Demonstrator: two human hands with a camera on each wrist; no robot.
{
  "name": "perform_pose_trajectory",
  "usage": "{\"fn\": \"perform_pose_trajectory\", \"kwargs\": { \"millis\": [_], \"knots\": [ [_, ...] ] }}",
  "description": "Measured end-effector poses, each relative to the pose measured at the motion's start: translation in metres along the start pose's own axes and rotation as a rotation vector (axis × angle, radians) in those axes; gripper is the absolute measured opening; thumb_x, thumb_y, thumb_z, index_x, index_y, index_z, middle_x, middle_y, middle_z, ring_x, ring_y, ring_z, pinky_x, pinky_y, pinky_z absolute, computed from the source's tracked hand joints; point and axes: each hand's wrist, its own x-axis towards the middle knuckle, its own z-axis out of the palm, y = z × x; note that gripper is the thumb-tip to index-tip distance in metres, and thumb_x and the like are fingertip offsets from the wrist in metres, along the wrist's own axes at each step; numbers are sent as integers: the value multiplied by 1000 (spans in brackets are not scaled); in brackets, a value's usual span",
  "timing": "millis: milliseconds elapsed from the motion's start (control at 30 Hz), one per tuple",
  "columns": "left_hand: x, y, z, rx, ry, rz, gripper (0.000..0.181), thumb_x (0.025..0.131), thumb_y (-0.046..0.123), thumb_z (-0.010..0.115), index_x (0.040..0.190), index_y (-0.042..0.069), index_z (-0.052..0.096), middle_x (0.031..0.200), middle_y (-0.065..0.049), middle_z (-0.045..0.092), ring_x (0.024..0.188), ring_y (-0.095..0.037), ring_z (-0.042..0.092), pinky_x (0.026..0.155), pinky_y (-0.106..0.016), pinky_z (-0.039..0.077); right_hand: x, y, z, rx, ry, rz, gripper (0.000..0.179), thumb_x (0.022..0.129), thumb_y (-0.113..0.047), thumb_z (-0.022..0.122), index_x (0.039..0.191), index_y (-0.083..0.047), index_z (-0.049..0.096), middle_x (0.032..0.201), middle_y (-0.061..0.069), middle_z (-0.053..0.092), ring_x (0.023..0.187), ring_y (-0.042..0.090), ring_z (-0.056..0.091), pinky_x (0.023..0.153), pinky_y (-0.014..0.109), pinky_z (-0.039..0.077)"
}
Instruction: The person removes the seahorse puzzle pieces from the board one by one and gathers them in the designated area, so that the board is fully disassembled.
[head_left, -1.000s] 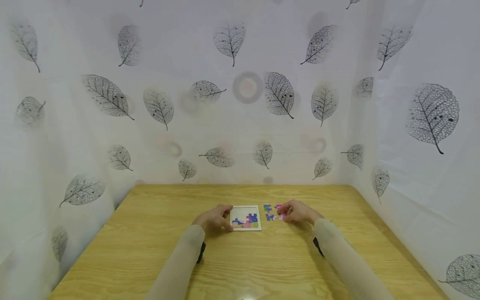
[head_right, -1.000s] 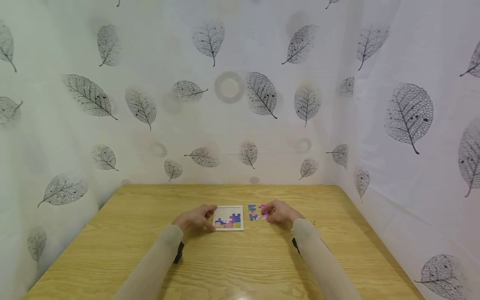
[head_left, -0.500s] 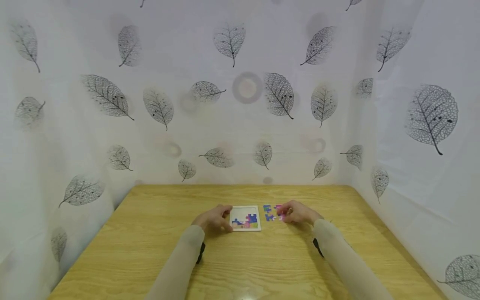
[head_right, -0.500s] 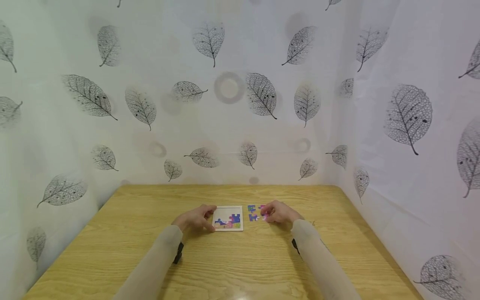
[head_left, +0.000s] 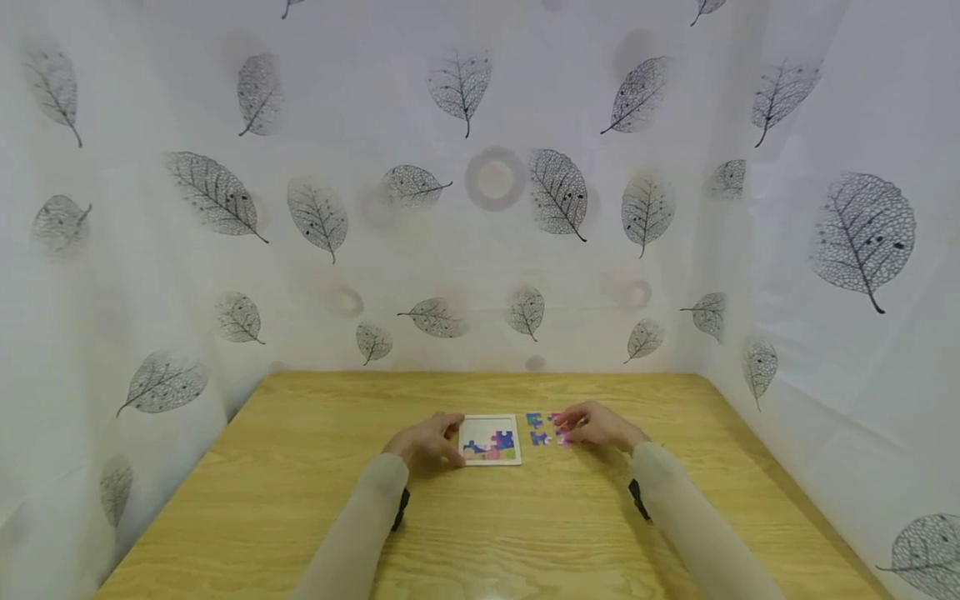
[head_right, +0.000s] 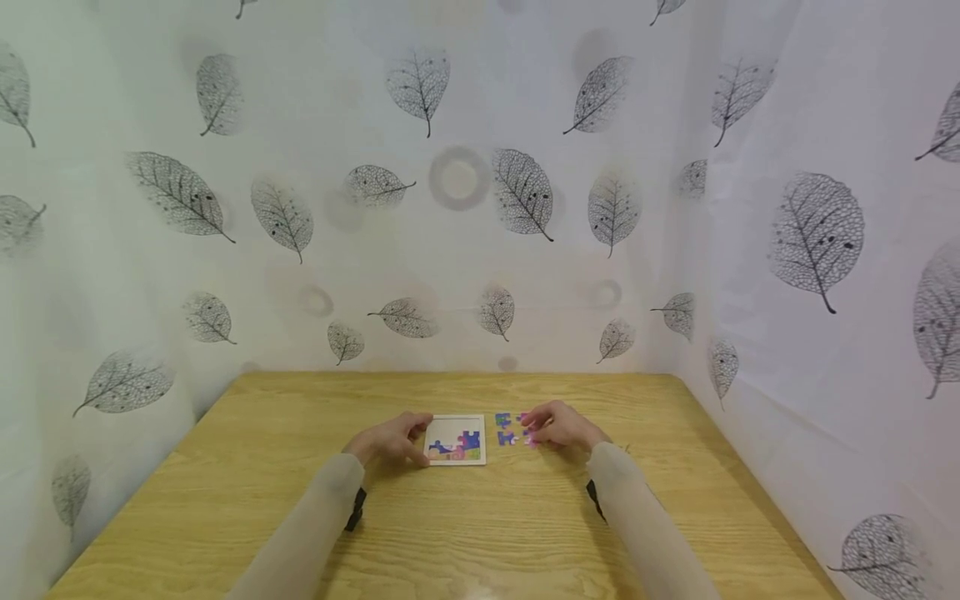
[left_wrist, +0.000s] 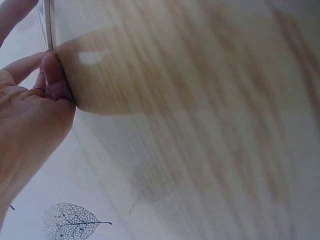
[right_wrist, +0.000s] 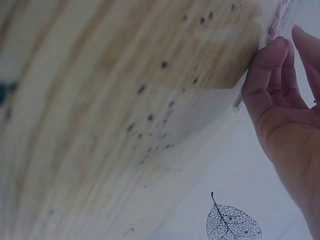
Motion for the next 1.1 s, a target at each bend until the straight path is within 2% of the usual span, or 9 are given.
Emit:
{"fn": "perform_pose_trajectory", "kwargs": {
  "millis": [167, 300, 400, 533, 700, 867, 1100],
  "knots": [
    [0, -2, 0, 7, -4, 27, 89, 72, 11, 84, 148, -2, 38, 122, -12, 53, 117, -27, 45, 112, -51, 34, 2, -6, 4, 43, -11, -2, 30, 89, -8, 67, 119, 0, 67, 101, 12, 68, 80, 16, 61, 65, 25, 53],
    [-1, -2, 0, -3, 2, 3, 91, 73, 13, 84, 149, 0, 36, 135, -14, 50, 128, -30, 43, 117, -52, 29, 5, -16, 11, 112, -46, -6, 29, 91, -9, 66, 117, 3, 67, 92, 13, 69, 69, 15, 59, 59, 24, 51],
    [-2, 0, 0, -18, 1, -17, 91, 74, 14, 84, 150, 2, 35, 142, -16, 47, 134, -33, 40, 119, -52, 27, 7, -22, 18, 106, -69, -37, 26, 91, -9, 66, 114, 3, 68, 92, 13, 71, 67, 15, 56, 57, 24, 50],
    [-4, 1, 1, -29, -1, -34, 91, 75, 15, 84, 151, 5, 35, 145, -16, 45, 136, -33, 39, 119, -52, 26, 9, -28, 26, 92, -91, -79, 26, 90, -6, 67, 114, 4, 69, 98, 16, 72, 76, 15, 62, 62, 26, 54],
    [-6, 3, 1, -36, -3, -33, 89, 76, 15, 83, 151, 5, 35, 145, -15, 44, 136, -33, 39, 119, -51, 28, 15, -35, 34, 66, -105, -124, 28, 87, -2, 69, 114, 5, 68, 97, 16, 71, 80, 14, 63, 64, 25, 55],
    [-6, 2, -1, -37, 1, -28, 90, 76, 15, 83, 151, 5, 35, 145, -17, 45, 136, -35, 39, 119, -52, 28, 20, -47, 40, 18, -88, -180, 30, 86, -3, 69, 115, 1, 68, 107, 15, 71, 95, 21, 66, 81, 28, 57],
    [-2, -1, -2, -1, 4, -21, 91, 74, 17, 84, 150, 4, 36, 143, -17, 46, 135, -34, 40, 118, -52, 28, 26, -58, 51, 38, -93, -146, 32, 87, -4, 69, 119, -1, 67, 117, 16, 68, 106, 28, 65, 87, 36, 58]
  ]
}}
